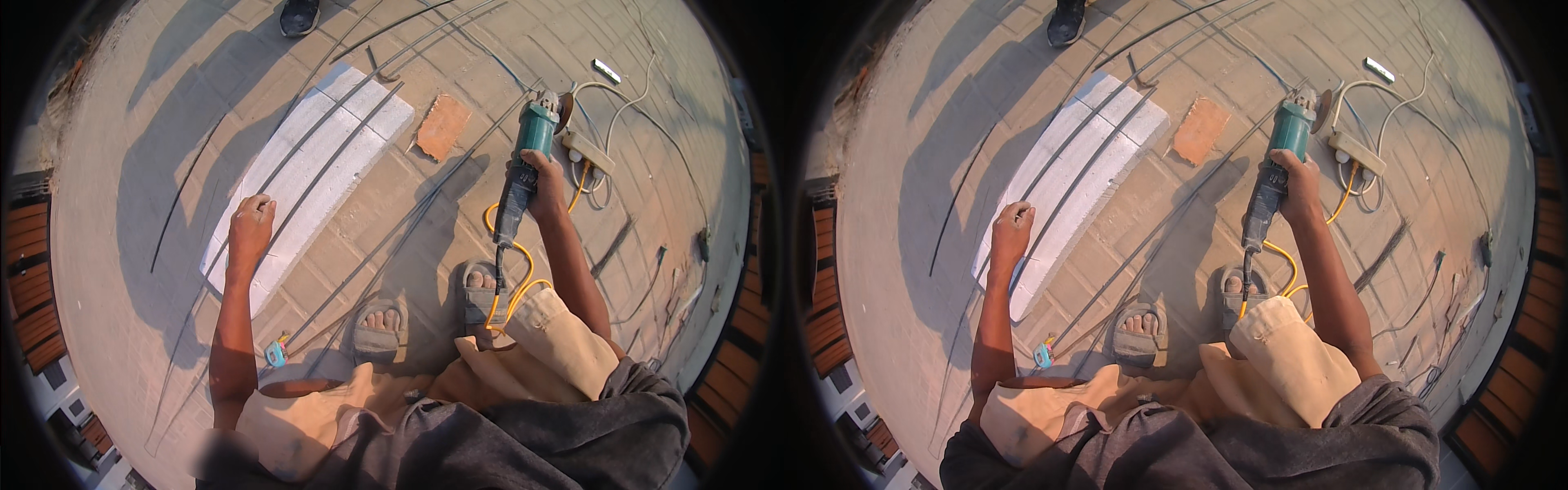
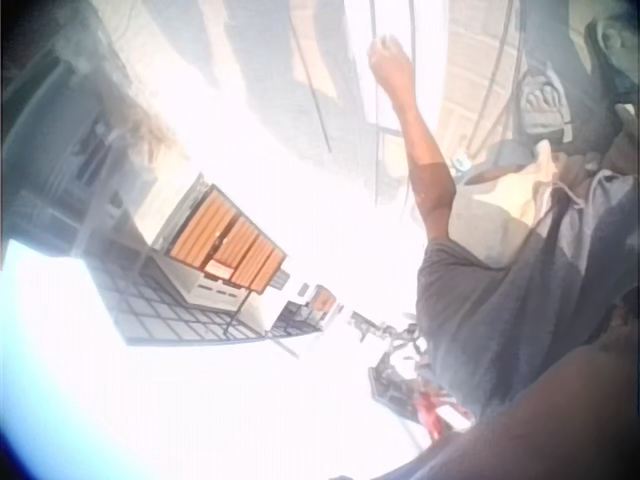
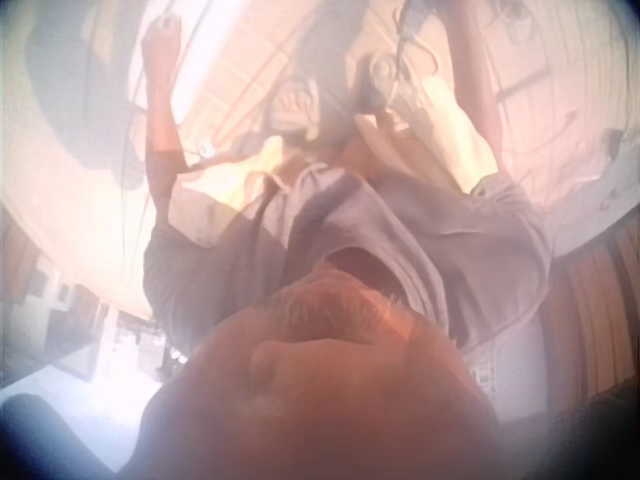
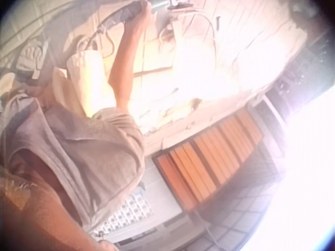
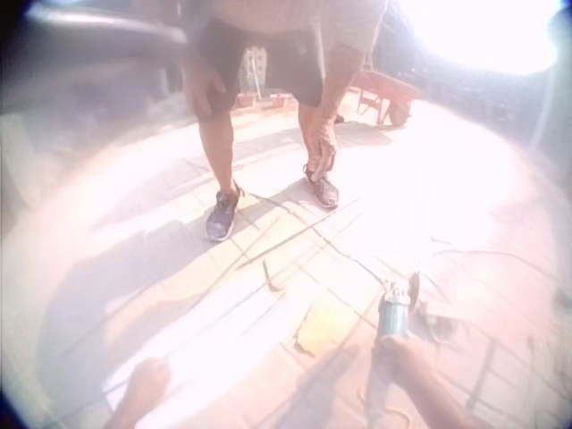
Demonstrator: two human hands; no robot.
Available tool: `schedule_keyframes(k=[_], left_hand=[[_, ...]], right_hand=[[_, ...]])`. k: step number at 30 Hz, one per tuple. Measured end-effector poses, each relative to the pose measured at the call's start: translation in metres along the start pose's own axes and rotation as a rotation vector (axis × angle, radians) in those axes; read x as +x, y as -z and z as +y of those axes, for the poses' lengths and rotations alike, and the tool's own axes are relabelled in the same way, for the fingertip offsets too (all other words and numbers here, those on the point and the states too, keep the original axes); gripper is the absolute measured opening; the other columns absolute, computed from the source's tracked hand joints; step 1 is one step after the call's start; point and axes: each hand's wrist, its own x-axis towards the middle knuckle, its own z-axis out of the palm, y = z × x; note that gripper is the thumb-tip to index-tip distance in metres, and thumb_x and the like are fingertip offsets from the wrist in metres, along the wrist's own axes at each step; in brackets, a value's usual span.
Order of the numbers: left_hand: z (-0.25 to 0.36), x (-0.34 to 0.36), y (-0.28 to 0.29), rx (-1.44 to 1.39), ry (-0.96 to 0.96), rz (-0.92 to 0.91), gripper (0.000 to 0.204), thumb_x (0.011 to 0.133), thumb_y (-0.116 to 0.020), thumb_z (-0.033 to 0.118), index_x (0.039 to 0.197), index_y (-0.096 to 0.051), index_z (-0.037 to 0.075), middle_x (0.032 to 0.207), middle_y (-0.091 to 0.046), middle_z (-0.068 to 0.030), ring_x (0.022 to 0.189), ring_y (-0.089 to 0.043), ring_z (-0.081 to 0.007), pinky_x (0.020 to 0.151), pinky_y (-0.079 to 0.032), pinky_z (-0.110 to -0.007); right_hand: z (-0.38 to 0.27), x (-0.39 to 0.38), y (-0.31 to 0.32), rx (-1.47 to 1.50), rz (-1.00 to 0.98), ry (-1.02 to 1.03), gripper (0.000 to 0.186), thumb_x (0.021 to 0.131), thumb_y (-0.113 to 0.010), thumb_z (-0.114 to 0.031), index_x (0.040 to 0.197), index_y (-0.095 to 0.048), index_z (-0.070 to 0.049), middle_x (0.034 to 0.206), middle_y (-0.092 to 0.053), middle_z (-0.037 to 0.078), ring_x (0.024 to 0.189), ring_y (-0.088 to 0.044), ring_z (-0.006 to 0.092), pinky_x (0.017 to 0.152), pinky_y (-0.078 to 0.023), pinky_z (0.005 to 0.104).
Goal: The person uses an angle grinder to cut several metal rods on a tiled outdoor surface. They repeatedly measure the rods against a white rectangular template, mark them, and cut them to size. The person also plugs the grinder into a power strip to ensure it is powered.
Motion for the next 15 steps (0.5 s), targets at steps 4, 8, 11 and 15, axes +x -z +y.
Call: schedule_keyframes(k=[4, 8, 11, 15], left_hand=[[-0.002, 0.004, 0.003, 0.012, 0.017, 0.050, 0.027, 0.096, -0.065, 0.024, 0.107, -0.069, 0.000, 0.107, -0.069, -0.0194, 0.097, -0.067, -0.0373, 0.087, -0.052, -0.042], [-0.033, -0.002, 0.012, 0.042, 0.130, 0.136, 0.025, 0.096, -0.065, 0.025, 0.107, -0.070, 0.002, 0.108, -0.067, -0.0185, 0.100, -0.066, -0.0385, 0.088, -0.051, -0.044], [-0.076, -0.019, 0.030, 0.155, 0.232, 0.190, 0.027, 0.097, -0.064, 0.026, 0.112, -0.069, 0.003, 0.115, -0.065, -0.0181, 0.107, -0.064, -0.0396, 0.093, -0.050, -0.044], [-0.159, -0.056, 0.055, 0.209, 0.376, 0.214, 0.036, 0.101, -0.057, 0.033, 0.121, -0.066, 0.004, 0.121, -0.064, -0.0202, 0.115, -0.061, -0.0408, 0.098, -0.048, -0.046]], right_hand=[[-0.003, -0.002, -0.001, 0.022, -0.052, 0.027, 0.040, 0.079, -0.070, -0.017, 0.109, -0.056, 0.005, 0.086, -0.065, 0.016, 0.069, -0.065, 0.0230, 0.066, -0.057, 0.0361], [-0.007, -0.006, -0.007, -0.017, -0.054, 0.043, 0.038, 0.078, -0.070, -0.016, 0.105, -0.054, 0.003, 0.082, -0.064, 0.015, 0.065, -0.065, 0.0228, 0.062, -0.056, 0.0362], [-0.009, -0.005, -0.014, -0.043, -0.093, 0.035, 0.039, 0.078, -0.070, -0.016, 0.107, -0.054, 0.004, 0.083, -0.064, 0.016, 0.065, -0.065, 0.0230, 0.062, -0.056, 0.0361], [-0.010, -0.003, -0.017, -0.073, -0.138, 0.048, 0.041, 0.078, -0.070, -0.017, 0.110, -0.054, 0.004, 0.084, -0.065, 0.015, 0.068, -0.066, 0.0227, 0.064, -0.057, 0.0356]])
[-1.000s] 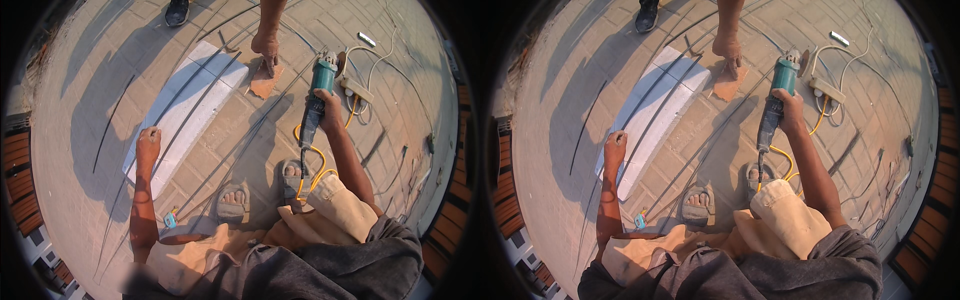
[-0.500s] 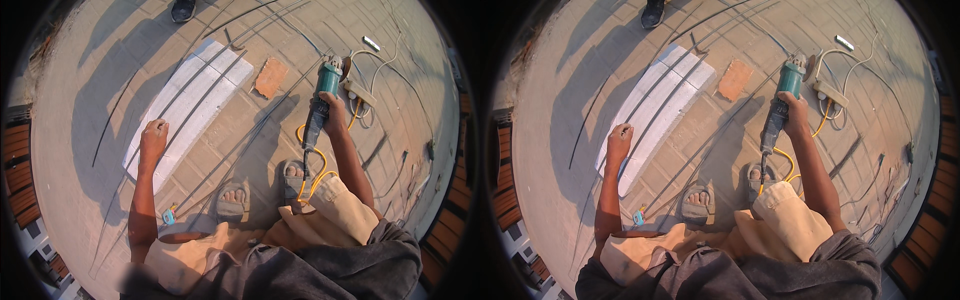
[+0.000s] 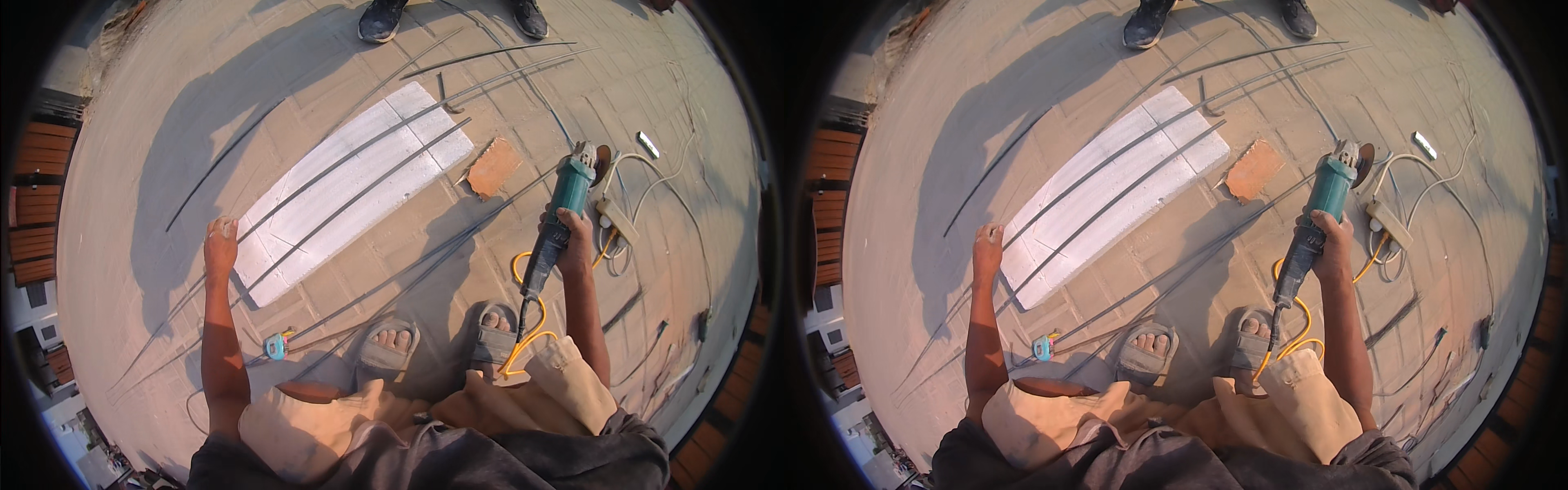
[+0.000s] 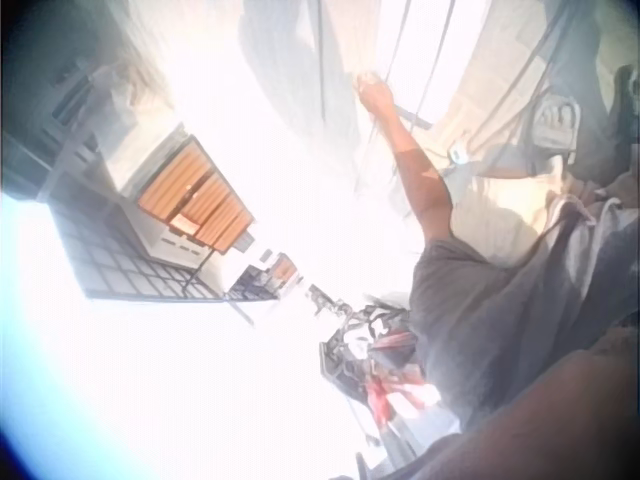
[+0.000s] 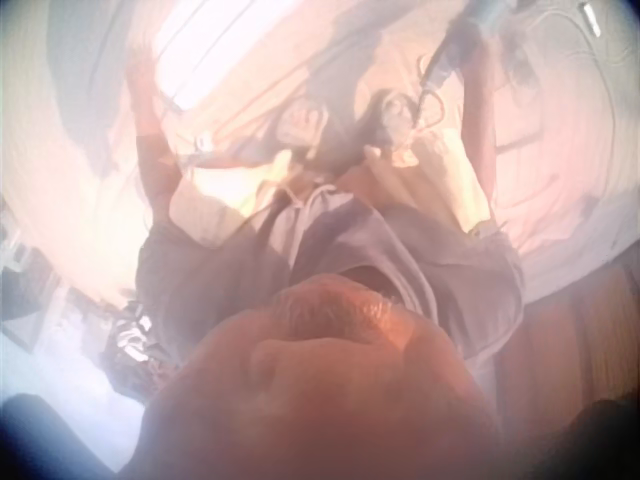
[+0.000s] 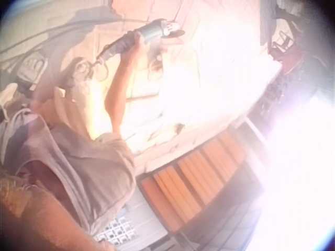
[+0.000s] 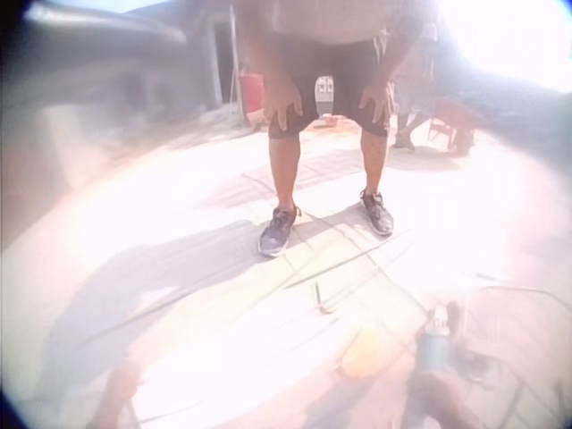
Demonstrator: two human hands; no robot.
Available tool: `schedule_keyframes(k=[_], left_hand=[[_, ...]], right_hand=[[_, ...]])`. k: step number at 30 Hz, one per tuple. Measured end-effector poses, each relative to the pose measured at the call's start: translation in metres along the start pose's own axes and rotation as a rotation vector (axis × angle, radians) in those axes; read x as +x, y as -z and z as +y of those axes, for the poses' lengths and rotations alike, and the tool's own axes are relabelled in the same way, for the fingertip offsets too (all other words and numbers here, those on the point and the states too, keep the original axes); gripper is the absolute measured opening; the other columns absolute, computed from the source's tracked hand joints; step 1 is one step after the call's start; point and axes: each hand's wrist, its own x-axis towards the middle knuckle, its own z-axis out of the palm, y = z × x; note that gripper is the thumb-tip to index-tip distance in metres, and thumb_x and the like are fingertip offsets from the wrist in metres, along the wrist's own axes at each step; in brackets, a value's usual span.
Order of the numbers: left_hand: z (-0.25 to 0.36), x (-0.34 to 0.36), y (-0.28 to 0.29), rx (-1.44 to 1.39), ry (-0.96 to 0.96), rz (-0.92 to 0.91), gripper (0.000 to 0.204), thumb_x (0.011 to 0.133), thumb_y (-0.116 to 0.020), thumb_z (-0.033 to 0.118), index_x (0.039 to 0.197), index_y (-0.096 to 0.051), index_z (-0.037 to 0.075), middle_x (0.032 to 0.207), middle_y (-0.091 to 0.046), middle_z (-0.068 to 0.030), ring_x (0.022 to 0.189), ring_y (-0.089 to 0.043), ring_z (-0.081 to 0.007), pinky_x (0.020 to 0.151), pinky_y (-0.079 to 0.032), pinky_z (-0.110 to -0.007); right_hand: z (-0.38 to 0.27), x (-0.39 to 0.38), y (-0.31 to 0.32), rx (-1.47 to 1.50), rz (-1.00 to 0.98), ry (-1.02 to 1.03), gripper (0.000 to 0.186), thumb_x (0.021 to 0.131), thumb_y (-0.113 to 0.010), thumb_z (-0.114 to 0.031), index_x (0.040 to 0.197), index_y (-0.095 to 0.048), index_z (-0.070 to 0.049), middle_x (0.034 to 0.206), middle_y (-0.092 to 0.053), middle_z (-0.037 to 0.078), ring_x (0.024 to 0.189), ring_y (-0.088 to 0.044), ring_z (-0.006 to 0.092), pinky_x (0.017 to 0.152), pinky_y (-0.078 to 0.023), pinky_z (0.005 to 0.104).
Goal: The person uses an angle grinder to cut several metal rods on a tiled outdoor surface. They repeatedly measure the rods against a white rectangular template, mark them, and cut them to size. The person also plugs the grinder into a power strip to ensure it is powered.
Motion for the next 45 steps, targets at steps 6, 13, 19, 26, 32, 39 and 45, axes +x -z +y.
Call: schedule_keyframes(k=[6, 13, 19, 26, 32, 39, 45], left_hand=[[-0.092, -0.021, 0.007, 0.064, 0.099, -0.115, 0.047, 0.104, -0.049, 0.041, 0.129, -0.062, 0.004, 0.134, -0.061, -0.0204, 0.125, -0.056, -0.0403, 0.105, -0.044, -0.046], [-0.150, -0.040, 0.008, 0.122, 0.101, -0.195, 0.054, 0.103, -0.047, 0.048, 0.133, -0.061, 0.005, 0.137, -0.061, -0.0184, 0.129, -0.055, -0.0370, 0.109, -0.042, -0.045], [-0.145, -0.059, 0.018, 0.152, 0.110, -0.111, 0.059, 0.101, -0.048, 0.055, 0.135, -0.060, 0.008, 0.140, -0.058, -0.0165, 0.128, -0.056, -0.0355, 0.107, -0.043, -0.048], [-0.182, -0.140, 0.047, 0.276, -0.119, -0.158, 0.044, 0.099, -0.061, 0.040, 0.129, -0.060, 0.007, 0.131, -0.062, -0.0151, 0.123, -0.058, -0.0345, 0.102, -0.046, -0.048], [-0.185, -0.146, 0.020, 0.436, 0.037, -0.018, 0.046, 0.102, -0.055, 0.033, 0.142, -0.052, 0.013, 0.144, -0.054, -0.0080, 0.135, -0.050, -0.0287, 0.110, -0.040, -0.047], [-0.182, -0.072, 0.012, 0.526, 0.016, -0.167, 0.042, 0.104, -0.048, 0.037, 0.139, -0.056, 0.015, 0.138, -0.061, -0.0095, 0.129, -0.055, -0.0297, 0.110, -0.038, -0.052], [-0.195, -0.062, 0.020, 0.438, 0.006, -0.225, 0.034, 0.104, -0.047, 0.038, 0.117, -0.068, 0.016, 0.110, -0.074, -0.0120, 0.107, -0.067, -0.0315, 0.104, -0.039, -0.053]], right_hand=[[0.000, 0.000, -0.004, -0.066, -0.062, -0.050, 0.046, 0.078, -0.071, -0.016, 0.116, -0.054, 0.004, 0.097, -0.065, 0.014, 0.076, -0.066, 0.0211, 0.068, -0.057, 0.0352], [0.005, -0.002, -0.015, -0.091, -0.178, -0.007, 0.048, 0.086, -0.070, -0.022, 0.120, -0.056, 0.009, 0.097, -0.066, 0.015, 0.080, -0.066, 0.0203, 0.072, -0.056, 0.0301], [0.007, -0.003, -0.019, -0.141, -0.152, -0.026, 0.051, 0.086, -0.070, -0.023, 0.123, -0.055, 0.009, 0.104, -0.066, 0.017, 0.088, -0.066, 0.0210, 0.076, -0.056, 0.0316], [0.016, 0.009, 0.017, -0.199, -0.204, -0.077, 0.052, 0.084, -0.072, -0.024, 0.121, -0.056, 0.009, 0.104, -0.066, 0.017, 0.087, -0.068, 0.0216, 0.077, -0.056, 0.0322], [0.013, 0.010, 0.021, -0.211, -0.167, -0.061, 0.053, 0.085, -0.070, -0.023, 0.124, -0.056, 0.009, 0.104, -0.067, 0.017, 0.087, -0.067, 0.0210, 0.077, -0.056, 0.0320], [0.010, 0.001, 0.015, -0.187, -0.187, -0.052, 0.052, 0.085, -0.070, -0.022, 0.124, -0.055, 0.009, 0.107, -0.066, 0.016, 0.088, -0.067, 0.0211, 0.078, -0.056, 0.0319], [0.015, 0.002, 0.026, -0.140, -0.204, -0.062, 0.050, 0.089, -0.069, -0.022, 0.125, -0.055, 0.010, 0.107, -0.067, 0.018, 0.090, -0.067, 0.0218, 0.077, -0.056, 0.0313]])
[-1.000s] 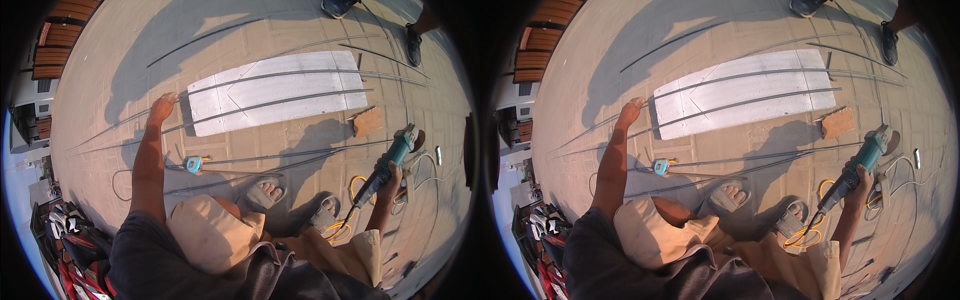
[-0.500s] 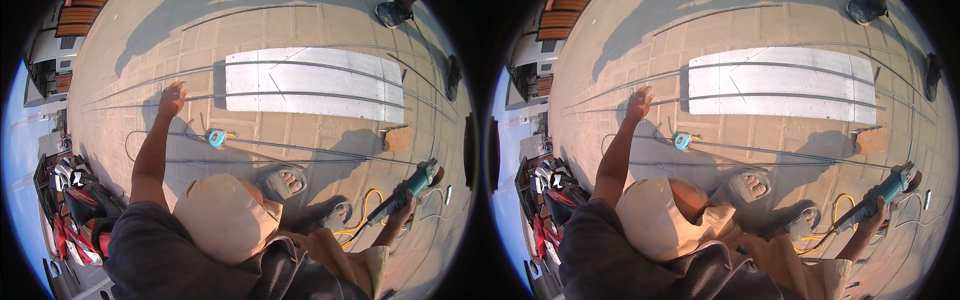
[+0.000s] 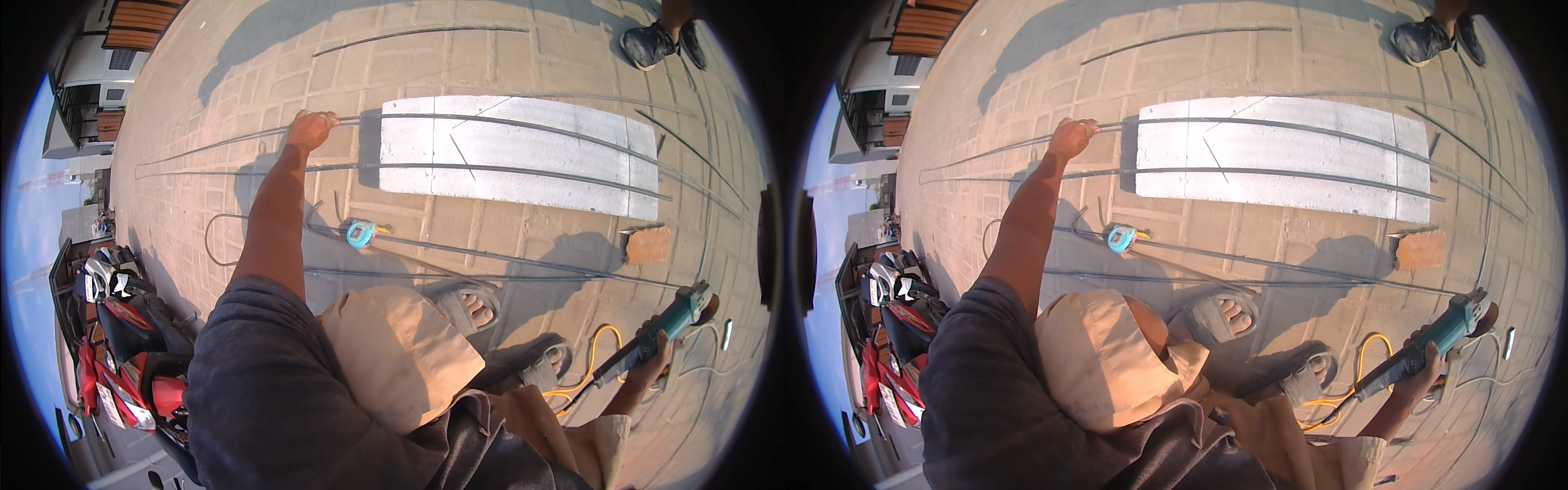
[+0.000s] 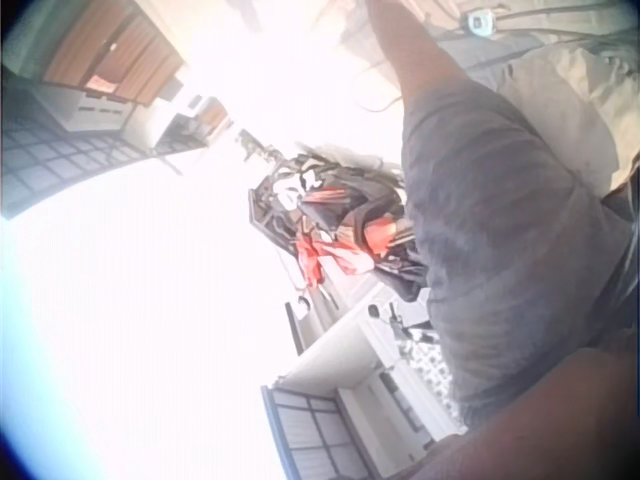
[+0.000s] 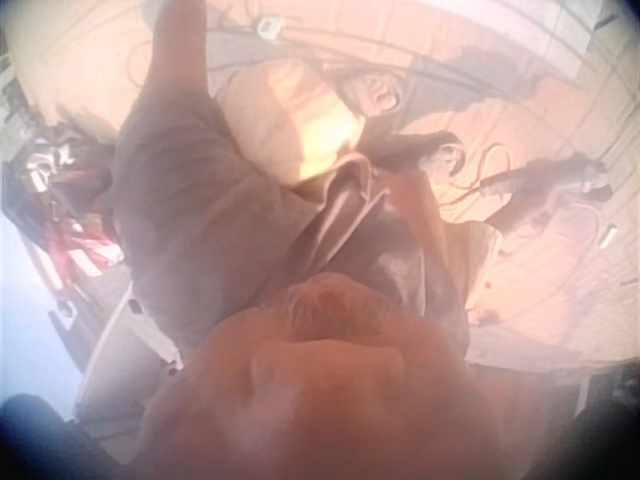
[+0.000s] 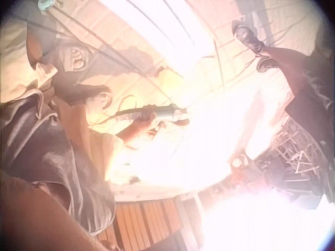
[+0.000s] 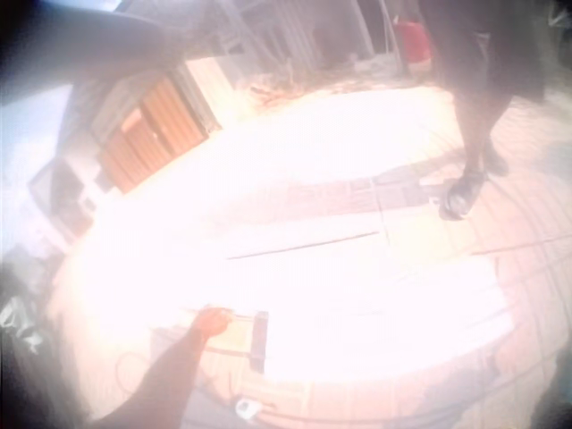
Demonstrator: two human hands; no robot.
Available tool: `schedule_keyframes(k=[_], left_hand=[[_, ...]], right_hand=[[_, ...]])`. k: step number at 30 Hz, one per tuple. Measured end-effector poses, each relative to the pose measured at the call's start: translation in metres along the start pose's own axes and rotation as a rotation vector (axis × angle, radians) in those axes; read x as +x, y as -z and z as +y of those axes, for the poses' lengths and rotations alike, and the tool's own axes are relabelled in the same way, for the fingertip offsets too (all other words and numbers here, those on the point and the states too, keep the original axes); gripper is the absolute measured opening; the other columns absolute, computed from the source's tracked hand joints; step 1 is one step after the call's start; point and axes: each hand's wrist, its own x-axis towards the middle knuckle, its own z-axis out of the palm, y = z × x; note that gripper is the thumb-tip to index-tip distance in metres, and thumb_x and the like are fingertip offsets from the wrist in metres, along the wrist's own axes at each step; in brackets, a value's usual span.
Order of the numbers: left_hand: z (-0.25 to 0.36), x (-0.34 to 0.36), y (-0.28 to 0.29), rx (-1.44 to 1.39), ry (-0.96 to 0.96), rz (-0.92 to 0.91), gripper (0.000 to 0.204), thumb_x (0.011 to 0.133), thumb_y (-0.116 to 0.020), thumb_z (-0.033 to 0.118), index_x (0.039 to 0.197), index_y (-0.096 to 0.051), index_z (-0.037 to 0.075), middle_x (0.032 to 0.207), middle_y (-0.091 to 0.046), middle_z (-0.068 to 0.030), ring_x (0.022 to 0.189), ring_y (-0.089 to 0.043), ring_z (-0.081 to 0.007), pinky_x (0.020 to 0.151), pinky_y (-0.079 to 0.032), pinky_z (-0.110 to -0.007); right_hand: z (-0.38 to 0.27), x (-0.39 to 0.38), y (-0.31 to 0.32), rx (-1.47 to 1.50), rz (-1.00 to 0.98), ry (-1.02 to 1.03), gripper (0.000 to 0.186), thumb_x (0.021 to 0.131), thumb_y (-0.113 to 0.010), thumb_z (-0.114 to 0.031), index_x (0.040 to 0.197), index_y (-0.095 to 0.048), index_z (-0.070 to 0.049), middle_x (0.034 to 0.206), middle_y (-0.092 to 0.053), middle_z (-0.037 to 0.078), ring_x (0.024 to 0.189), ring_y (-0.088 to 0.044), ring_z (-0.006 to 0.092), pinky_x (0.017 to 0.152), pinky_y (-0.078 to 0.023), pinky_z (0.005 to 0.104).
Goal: The person uses an angle grinder to cut several metal rods on a tiled outdoor surface. They repeatedly measure the rods against a white rectangular template, mark them, and cut them to size. The person also plugs the grinder into a power strip to ensure it is powered.
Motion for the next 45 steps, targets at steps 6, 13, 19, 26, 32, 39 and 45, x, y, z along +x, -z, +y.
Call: schedule_keyframes(k=[6, 13, 19, 26, 32, 39, 45], left_hand=[[0.009, -0.008, 0.000, -0.004, 0.011, -0.005, 0.025, 0.102, -0.048, 0.025, 0.108, -0.070, 0.014, 0.106, -0.074, -0.0122, 0.101, -0.068, -0.0310, 0.099, -0.039, -0.052], [0.022, 0.015, 0.011, 0.017, -0.044, 0.002, 0.036, 0.103, -0.047, 0.038, 0.112, -0.071, 0.013, 0.110, -0.073, -0.0130, 0.105, -0.067, -0.0314, 0.099, -0.039, -0.049], [0.019, -0.036, 0.015, -0.145, -0.094, 0.391, 0.027, 0.099, -0.063, 0.026, 0.107, -0.060, 0.000, 0.107, -0.063, -0.0194, 0.098, -0.063, -0.0413, 0.081, -0.051, -0.048], [0.046, -0.056, 0.049, 0.014, -0.261, 0.369, 0.010, 0.098, -0.060, 0.008, 0.099, -0.060, -0.002, 0.097, -0.061, -0.0196, 0.089, -0.062, -0.0386, 0.077, -0.051, -0.047], [0.246, -0.020, 0.126, -0.540, -0.501, 0.213, 0.020, 0.101, -0.063, 0.019, 0.105, -0.062, -0.001, 0.100, -0.066, -0.0142, 0.093, -0.066, -0.0271, 0.081, -0.052, -0.037], [0.488, -0.042, 0.206, -0.913, -0.866, -0.436, 0.048, 0.100, -0.064, 0.041, 0.122, -0.063, -0.002, 0.112, -0.069, -0.0167, 0.104, -0.067, -0.0268, 0.092, -0.052, -0.037], [0.540, -0.048, 0.227, -0.799, -0.969, -0.350, 0.044, 0.100, -0.063, 0.038, 0.122, -0.063, 0.000, 0.112, -0.069, -0.0171, 0.104, -0.066, -0.0252, 0.093, -0.052, -0.037]], right_hand=[[-0.004, 0.010, -0.002, -0.026, 0.004, 0.012, 0.051, 0.088, -0.070, -0.021, 0.125, -0.054, 0.010, 0.108, -0.066, 0.019, 0.090, -0.067, 0.0221, 0.077, -0.057, 0.0322], [-0.007, 0.012, -0.001, 0.055, 0.067, 0.053, 0.049, 0.088, -0.069, -0.021, 0.123, -0.055, 0.010, 0.102, -0.066, 0.017, 0.088, -0.067, 0.0214, 0.074, -0.057, 0.0324], [-0.025, 0.000, -0.039, 0.029, 0.121, 0.053, 0.049, 0.077, -0.070, -0.018, 0.115, -0.055, 0.008, 0.094, -0.064, 0.016, 0.077, -0.067, 0.0231, 0.068, -0.057, 0.0361], [-0.020, -0.004, -0.021, 0.005, 0.141, 0.035, 0.047, 0.077, -0.071, -0.020, 0.112, -0.056, 0.007, 0.088, -0.065, 0.016, 0.072, -0.066, 0.0216, 0.067, -0.057, 0.0343], [-0.027, 0.003, -0.032, 0.122, 0.110, 0.056, 0.048, 0.077, -0.073, -0.018, 0.115, -0.055, 0.006, 0.095, -0.064, 0.014, 0.078, -0.067, 0.0208, 0.070, -0.059, 0.0351], [-0.040, 0.027, -0.053, 0.203, 0.066, 0.055, 0.055, 0.079, -0.080, -0.019, 0.118, -0.051, 0.007, 0.095, -0.066, 0.016, 0.080, -0.069, 0.0218, 0.075, -0.059, 0.0345], [-0.044, 0.021, -0.054, 0.213, 0.003, 0.130, 0.059, 0.077, -0.080, -0.021, 0.119, -0.051, 0.007, 0.098, -0.064, 0.016, 0.081, -0.069, 0.0230, 0.076, -0.059, 0.0348]])
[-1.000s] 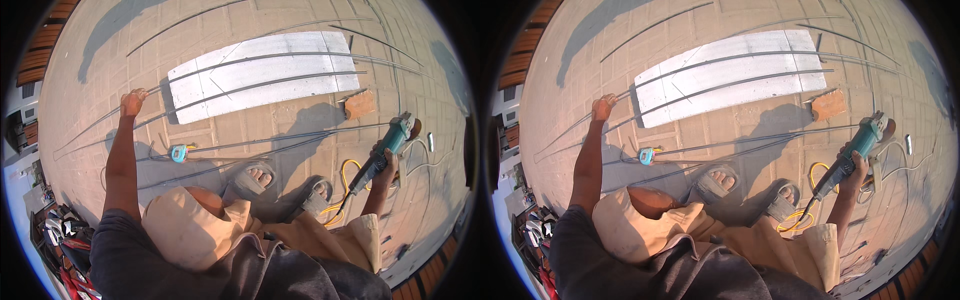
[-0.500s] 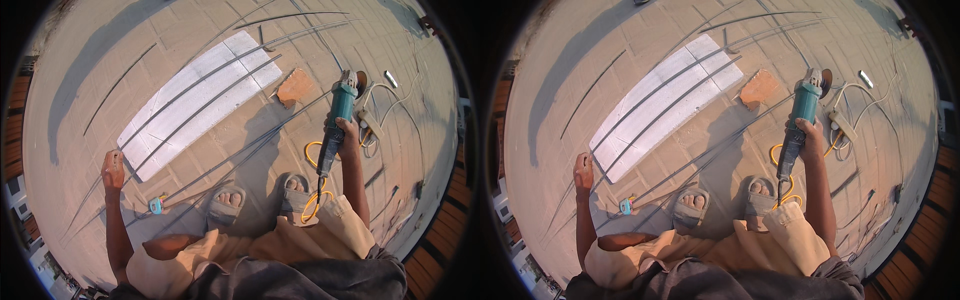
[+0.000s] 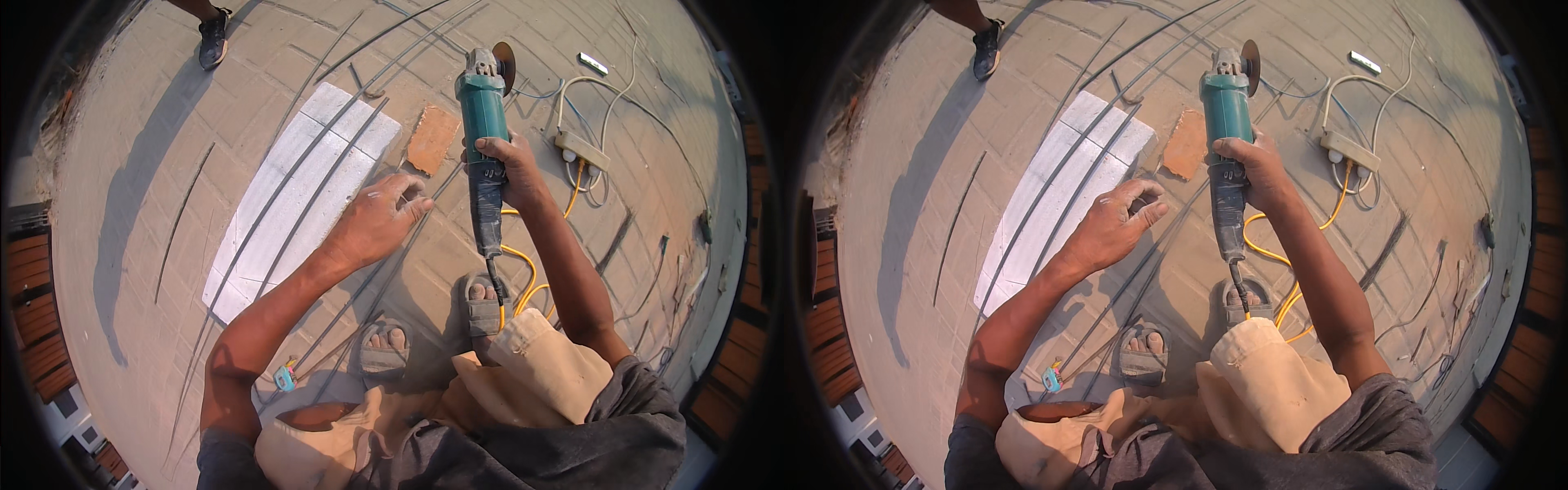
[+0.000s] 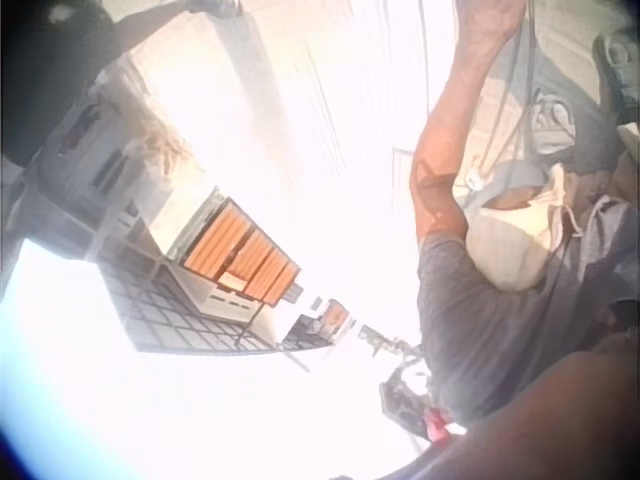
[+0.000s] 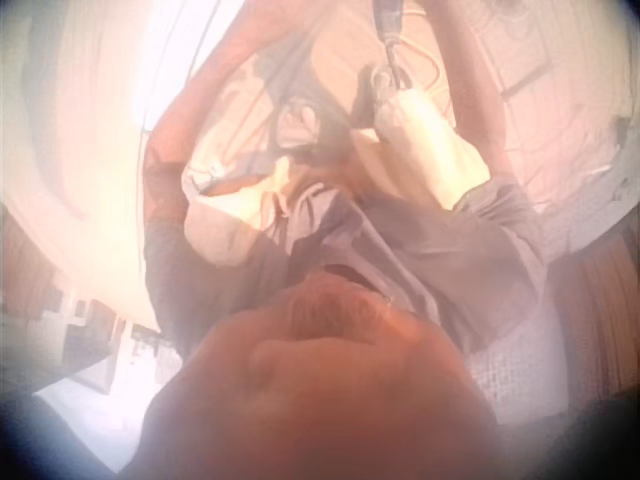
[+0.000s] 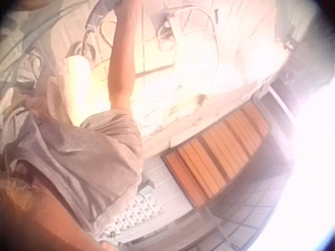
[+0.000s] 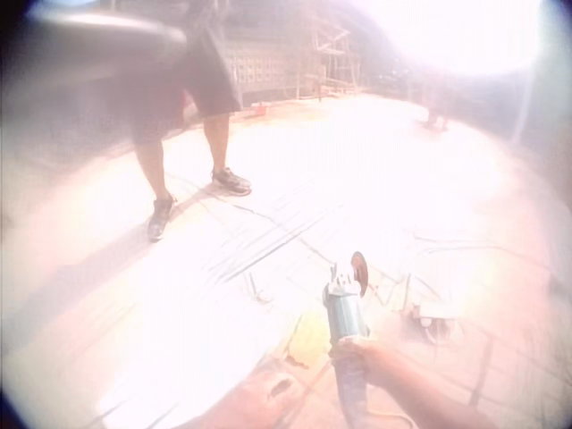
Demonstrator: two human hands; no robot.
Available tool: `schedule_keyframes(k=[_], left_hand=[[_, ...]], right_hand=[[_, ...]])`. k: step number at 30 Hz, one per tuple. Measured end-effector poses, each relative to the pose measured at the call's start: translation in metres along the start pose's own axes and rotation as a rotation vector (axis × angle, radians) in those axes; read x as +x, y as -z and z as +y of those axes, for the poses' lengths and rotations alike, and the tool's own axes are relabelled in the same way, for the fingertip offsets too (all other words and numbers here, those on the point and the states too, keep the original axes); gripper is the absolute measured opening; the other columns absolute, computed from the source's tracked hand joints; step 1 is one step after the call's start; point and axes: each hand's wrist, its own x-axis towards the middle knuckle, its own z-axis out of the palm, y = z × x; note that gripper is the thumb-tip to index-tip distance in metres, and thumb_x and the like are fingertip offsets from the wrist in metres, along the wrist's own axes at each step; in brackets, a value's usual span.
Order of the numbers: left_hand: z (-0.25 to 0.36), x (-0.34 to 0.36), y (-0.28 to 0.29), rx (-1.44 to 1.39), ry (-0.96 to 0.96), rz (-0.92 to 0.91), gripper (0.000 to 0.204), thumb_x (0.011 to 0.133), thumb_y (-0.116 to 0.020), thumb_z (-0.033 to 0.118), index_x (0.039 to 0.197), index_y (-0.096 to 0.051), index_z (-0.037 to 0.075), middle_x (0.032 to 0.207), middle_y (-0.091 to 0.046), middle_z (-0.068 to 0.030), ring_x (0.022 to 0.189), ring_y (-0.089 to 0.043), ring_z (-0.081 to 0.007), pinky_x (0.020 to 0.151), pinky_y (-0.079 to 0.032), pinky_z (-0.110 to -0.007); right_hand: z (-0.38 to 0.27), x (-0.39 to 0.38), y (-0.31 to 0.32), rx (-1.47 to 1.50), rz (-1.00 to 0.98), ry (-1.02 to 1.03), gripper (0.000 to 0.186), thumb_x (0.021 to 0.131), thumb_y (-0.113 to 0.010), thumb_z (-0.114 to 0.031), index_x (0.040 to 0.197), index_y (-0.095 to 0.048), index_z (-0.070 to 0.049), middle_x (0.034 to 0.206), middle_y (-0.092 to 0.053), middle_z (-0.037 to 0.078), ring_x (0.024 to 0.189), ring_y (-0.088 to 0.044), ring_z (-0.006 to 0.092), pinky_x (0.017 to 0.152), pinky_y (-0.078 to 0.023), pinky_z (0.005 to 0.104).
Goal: The person uses an angle grinder to cut several metal rods on a tiled outdoor surface. They repeatedly measure the rods against a white rectangular template, mark them, and cut them to size. The person also plugs the grinder into a power strip to ensure it is powered.
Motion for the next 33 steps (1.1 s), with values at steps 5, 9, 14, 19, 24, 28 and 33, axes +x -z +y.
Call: schedule_keyframes(k=[5, 9, 14, 19, 24, 28, 33], left_hand=[[-0.017, -0.016, 0.005, -0.057, 0.122, -0.078, 0.046, 0.101, -0.062, 0.042, 0.121, -0.064, 0.000, 0.104, -0.068, -0.0125, 0.093, -0.066, -0.0184, 0.091, -0.051, -0.035], [-0.019, -0.009, -0.026, -0.415, 0.148, -0.028, 0.067, 0.101, -0.057, 0.053, 0.132, -0.054, -0.007, 0.116, -0.067, -0.0187, 0.107, -0.065, -0.0222, 0.094, -0.050, -0.033], [0.006, 0.013, -0.041, -0.169, 0.186, 0.092, 0.074, 0.093, -0.067, 0.053, 0.129, -0.053, -0.010, 0.119, -0.067, -0.0238, 0.114, -0.065, -0.0287, 0.095, -0.051, -0.041], [0.035, 0.031, -0.044, -0.056, 0.247, 0.084, 0.054, 0.087, -0.071, 0.038, 0.118, -0.052, -0.004, 0.104, -0.070, -0.0264, 0.100, -0.069, -0.0441, 0.091, -0.052, -0.048], [0.029, 0.028, -0.047, 0.010, 0.265, 0.113, 0.057, 0.092, -0.065, 0.038, 0.124, -0.051, -0.008, 0.108, -0.068, -0.0304, 0.106, -0.067, -0.0463, 0.093, -0.051, -0.048], [0.020, 0.025, -0.050, 0.052, 0.203, 0.160, 0.062, 0.094, -0.063, 0.038, 0.131, -0.044, -0.008, 0.107, -0.068, -0.0313, 0.106, -0.065, -0.0485, 0.093, -0.050, -0.050], [0.018, 0.021, -0.052, 0.056, 0.211, 0.153, 0.060, 0.095, -0.062, 0.038, 0.129, -0.044, -0.009, 0.107, -0.068, -0.0315, 0.105, -0.065, -0.0490, 0.093, -0.049, -0.051]], right_hand=[[-0.009, 0.010, -0.012, -0.012, 0.070, -0.084, 0.045, 0.079, -0.076, -0.019, 0.112, -0.055, 0.002, 0.088, -0.061, 0.009, 0.076, -0.065, 0.0185, 0.068, -0.056, 0.0348], [-0.001, 0.029, -0.017, -0.013, 0.060, -0.057, 0.049, 0.079, -0.080, -0.020, 0.112, -0.054, 0.006, 0.086, -0.062, 0.011, 0.073, -0.066, 0.0182, 0.067, -0.058, 0.0330], [0.010, 0.026, -0.036, -0.094, 0.182, 0.004, 0.037, 0.078, -0.083, -0.014, 0.100, -0.059, 0.001, 0.082, -0.063, 0.008, 0.066, -0.062, 0.0147, 0.060, -0.053, 0.0318], [0.024, 0.032, -0.049, -0.144, 0.208, 0.090, 0.039, 0.075, -0.087, -0.015, 0.095, -0.059, 0.002, 0.083, -0.065, 0.011, 0.072, -0.066, 0.0169, 0.062, -0.055, 0.0325], [0.030, 0.032, -0.057, -0.206, 0.268, 0.108, 0.057, 0.075, -0.088, -0.018, 0.110, -0.050, 0.007, 0.092, -0.064, 0.014, 0.078, -0.067, 0.0188, 0.067, -0.057, 0.0338], [0.028, 0.032, -0.062, -0.242, 0.222, 0.107, 0.061, 0.076, -0.088, -0.020, 0.112, -0.048, 0.007, 0.093, -0.063, 0.014, 0.079, -0.066, 0.0196, 0.069, -0.057, 0.0341], [0.026, 0.026, -0.067, -0.262, 0.225, 0.078, 0.062, 0.076, -0.088, -0.021, 0.113, -0.048, 0.007, 0.097, -0.062, 0.015, 0.083, -0.066, 0.0201, 0.070, -0.058, 0.0344]])
